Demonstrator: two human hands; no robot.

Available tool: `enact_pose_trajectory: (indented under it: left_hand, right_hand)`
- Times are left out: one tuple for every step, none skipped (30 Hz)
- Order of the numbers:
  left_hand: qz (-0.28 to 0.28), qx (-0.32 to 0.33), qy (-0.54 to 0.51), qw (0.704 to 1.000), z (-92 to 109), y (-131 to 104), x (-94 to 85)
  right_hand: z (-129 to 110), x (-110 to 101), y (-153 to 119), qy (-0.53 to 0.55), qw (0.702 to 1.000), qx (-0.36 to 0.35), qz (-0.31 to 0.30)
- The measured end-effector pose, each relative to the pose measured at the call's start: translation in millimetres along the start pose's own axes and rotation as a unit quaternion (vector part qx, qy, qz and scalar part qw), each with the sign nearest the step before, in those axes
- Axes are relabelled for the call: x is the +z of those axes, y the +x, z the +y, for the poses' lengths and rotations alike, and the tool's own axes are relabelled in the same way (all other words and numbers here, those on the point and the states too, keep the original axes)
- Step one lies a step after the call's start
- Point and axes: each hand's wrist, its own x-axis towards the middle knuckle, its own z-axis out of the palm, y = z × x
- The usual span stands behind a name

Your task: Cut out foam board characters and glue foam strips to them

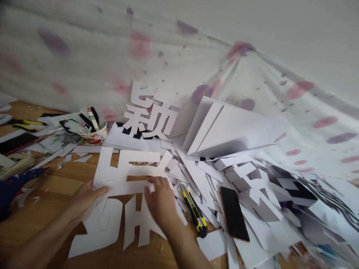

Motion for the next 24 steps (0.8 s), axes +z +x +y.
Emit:
enact_pose_trajectory:
  left_hand:
    - [0.008, -0.003, -0.004, 1.000, -1, -3, 3.7]
    - [0.016, -0.011, -0.007, 1.000, -2, -5, 6.7]
    - [0.025, -0.019, -0.010, 0.999, -4, -7, 9.3]
    - [0.035, -0.022, -0.013, 0.999, -7, -9, 11.4]
    - [0.042, -0.022, -0.018, 0.999, -10, -11, 13.2]
    - [0.047, -0.019, -0.027, 0.998, -13, -13, 14.8]
    - [0.051, -0.015, -0.039, 0.998, -16, -14, 16.1]
    - [0.051, -0.009, -0.053, 0.997, -18, -16, 17.4]
    - [0.049, -0.005, -0.065, 0.997, -20, -18, 18.6]
    - [0.049, -0.004, -0.073, 0.996, -21, -19, 19.7]
    - [0.052, -0.003, -0.077, 0.996, -22, -20, 20.9]
    - [0.055, -0.001, -0.079, 0.995, -22, -21, 21.9]
    - [0.057, 0.003, -0.078, 0.995, -23, -21, 22.9]
    - [0.058, 0.007, -0.073, 0.996, -24, -21, 23.7]
    - [0.059, 0.010, -0.066, 0.996, -25, -21, 24.4]
    - [0.058, 0.012, -0.057, 0.997, -26, -21, 24.9]
    - [0.055, 0.014, -0.049, 0.997, -27, -21, 25.2]
    - [0.054, 0.014, -0.043, 0.998, -28, -21, 25.3]
    - [0.054, 0.015, -0.039, 0.998, -29, -20, 25.3]
    - [0.055, 0.017, -0.036, 0.998, -29, -20, 25.2]
    - [0.055, 0.019, -0.037, 0.998, -29, -20, 25.0]
    - [0.055, 0.021, -0.039, 0.998, -29, -20, 24.7]
    - [0.056, 0.019, -0.037, 0.998, -29, -21, 24.5]
    - [0.060, 0.014, -0.032, 0.998, -29, -21, 24.3]
  right_hand:
    - [-15, 7, 0, 0.022, 1.000, -0.008, -0.019]
    - [-29, 14, 1, 0.038, 0.999, -0.011, -0.034]
    - [-40, 20, 1, 0.048, 0.998, -0.014, -0.041]
    - [-48, 26, 1, 0.052, 0.998, -0.014, -0.041]
    - [-55, 31, 2, 0.050, 0.998, -0.010, -0.041]
    - [-59, 35, 3, 0.046, 0.998, -0.003, -0.043]
    - [-63, 37, 3, 0.042, 0.998, 0.006, -0.049]
    - [-64, 38, 5, 0.040, 0.997, 0.015, -0.059]
    - [-65, 39, 6, 0.042, 0.996, 0.023, -0.070]
    - [-66, 39, 7, 0.050, 0.995, 0.029, -0.080]
    - [-66, 39, 8, 0.062, 0.994, 0.033, -0.087]
    - [-65, 39, 8, 0.074, 0.992, 0.037, -0.091]
    - [-64, 38, 9, 0.082, 0.991, 0.041, -0.093]
    - [-64, 38, 10, 0.087, 0.991, 0.046, -0.095]
    - [-63, 38, 10, 0.087, 0.990, 0.050, -0.098]
    - [-63, 39, 11, 0.085, 0.990, 0.054, -0.100]
    - [-62, 39, 11, 0.081, 0.990, 0.056, -0.101]
    - [-62, 39, 12, 0.077, 0.990, 0.058, -0.100]
    - [-62, 39, 12, 0.074, 0.990, 0.060, -0.099]
    - [-63, 39, 12, 0.070, 0.991, 0.063, -0.100]
    - [-63, 39, 12, 0.067, 0.991, 0.064, -0.101]
    - [-63, 39, 12, 0.064, 0.991, 0.062, -0.102]
    - [-63, 38, 12, 0.062, 0.991, 0.059, -0.105]
    - [-64, 38, 12, 0.060, 0.991, 0.053, -0.110]
